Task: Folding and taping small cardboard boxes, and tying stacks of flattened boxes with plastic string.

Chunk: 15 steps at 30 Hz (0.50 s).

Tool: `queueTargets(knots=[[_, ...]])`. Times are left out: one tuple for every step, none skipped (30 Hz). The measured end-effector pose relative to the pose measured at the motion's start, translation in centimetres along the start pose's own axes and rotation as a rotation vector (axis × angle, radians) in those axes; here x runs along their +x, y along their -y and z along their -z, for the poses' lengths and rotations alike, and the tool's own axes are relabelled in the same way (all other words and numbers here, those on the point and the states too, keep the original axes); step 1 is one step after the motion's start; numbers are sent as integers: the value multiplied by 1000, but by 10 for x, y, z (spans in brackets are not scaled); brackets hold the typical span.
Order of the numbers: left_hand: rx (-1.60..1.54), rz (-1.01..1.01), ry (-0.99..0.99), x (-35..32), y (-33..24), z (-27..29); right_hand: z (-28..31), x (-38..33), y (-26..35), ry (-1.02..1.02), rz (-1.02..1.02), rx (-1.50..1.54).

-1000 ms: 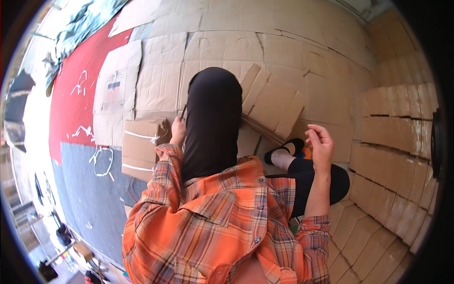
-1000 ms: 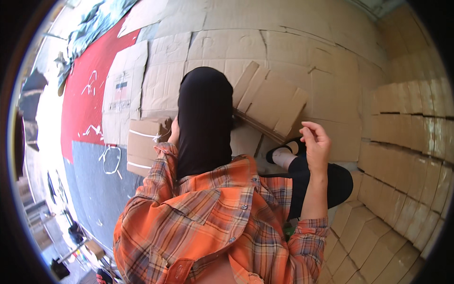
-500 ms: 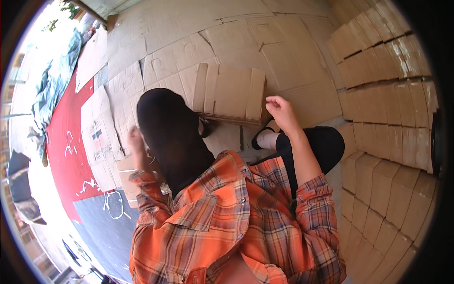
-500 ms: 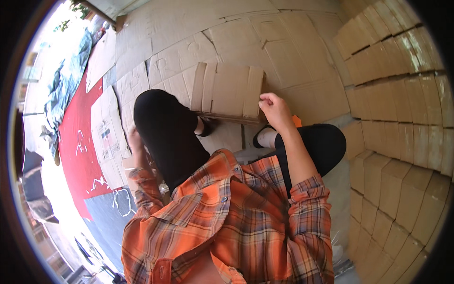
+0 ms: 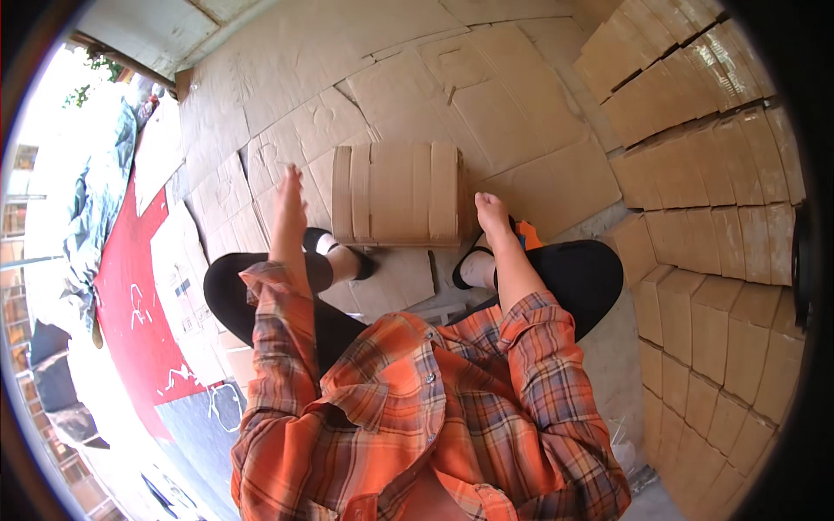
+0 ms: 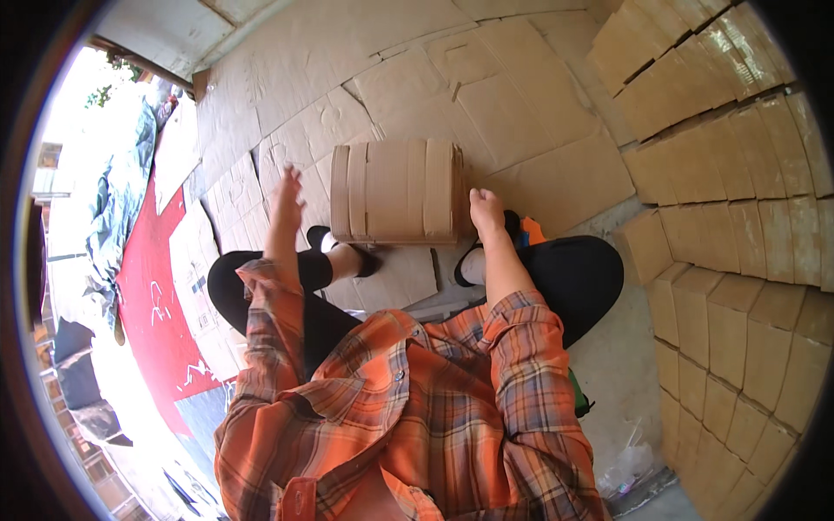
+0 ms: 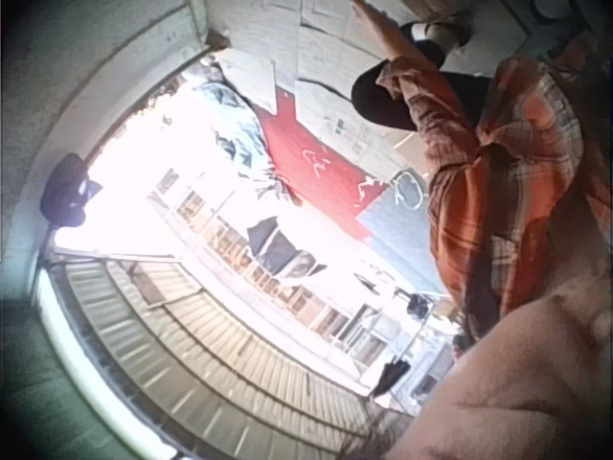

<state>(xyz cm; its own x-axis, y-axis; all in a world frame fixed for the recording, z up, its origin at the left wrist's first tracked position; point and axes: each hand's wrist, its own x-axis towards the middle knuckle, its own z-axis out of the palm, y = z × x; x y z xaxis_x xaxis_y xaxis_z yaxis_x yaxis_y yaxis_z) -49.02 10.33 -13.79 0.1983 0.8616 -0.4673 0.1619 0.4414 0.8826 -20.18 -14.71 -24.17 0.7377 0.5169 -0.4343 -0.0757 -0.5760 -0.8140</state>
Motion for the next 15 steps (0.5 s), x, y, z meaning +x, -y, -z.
queueTargets(knots=[[-25,109,10,18,31,8,-2,0,1,-2,0,4],[25,177,-27,34,66,30,-12,-1,7,14,-8,36],[72,251,-51,42,91,40,-15,1,10,17,-22,61],[53,321,-32,42,103,25,-5,4,6,14,-51,83],[36,385,-23,43,113,16,1,7,3,-7,-55,81],[37,388,-4,46,121,8,6,9,0,-26,-78,115],[-45,314,68,56,136,21,-4,10,4,-9,-92,156],[-127,234,135,67,150,39,-17,12,6,54,-120,198],[-139,212,173,74,162,59,-30,10,8,78,-115,201],[-216,237,161,74,169,55,-32,9,4,88,-183,261],[-294,261,149,72,170,45,-32,11,0,97,-248,321],[-299,279,180,62,162,15,-21,15,-10,63,-255,312],[-279,372,197,42,136,-23,-6,20,-22,41,-326,333],[-255,449,188,31,117,-37,-1,23,-29,49,-392,360],[-257,437,160,43,131,-21,-13,25,-30,101,-451,388]])
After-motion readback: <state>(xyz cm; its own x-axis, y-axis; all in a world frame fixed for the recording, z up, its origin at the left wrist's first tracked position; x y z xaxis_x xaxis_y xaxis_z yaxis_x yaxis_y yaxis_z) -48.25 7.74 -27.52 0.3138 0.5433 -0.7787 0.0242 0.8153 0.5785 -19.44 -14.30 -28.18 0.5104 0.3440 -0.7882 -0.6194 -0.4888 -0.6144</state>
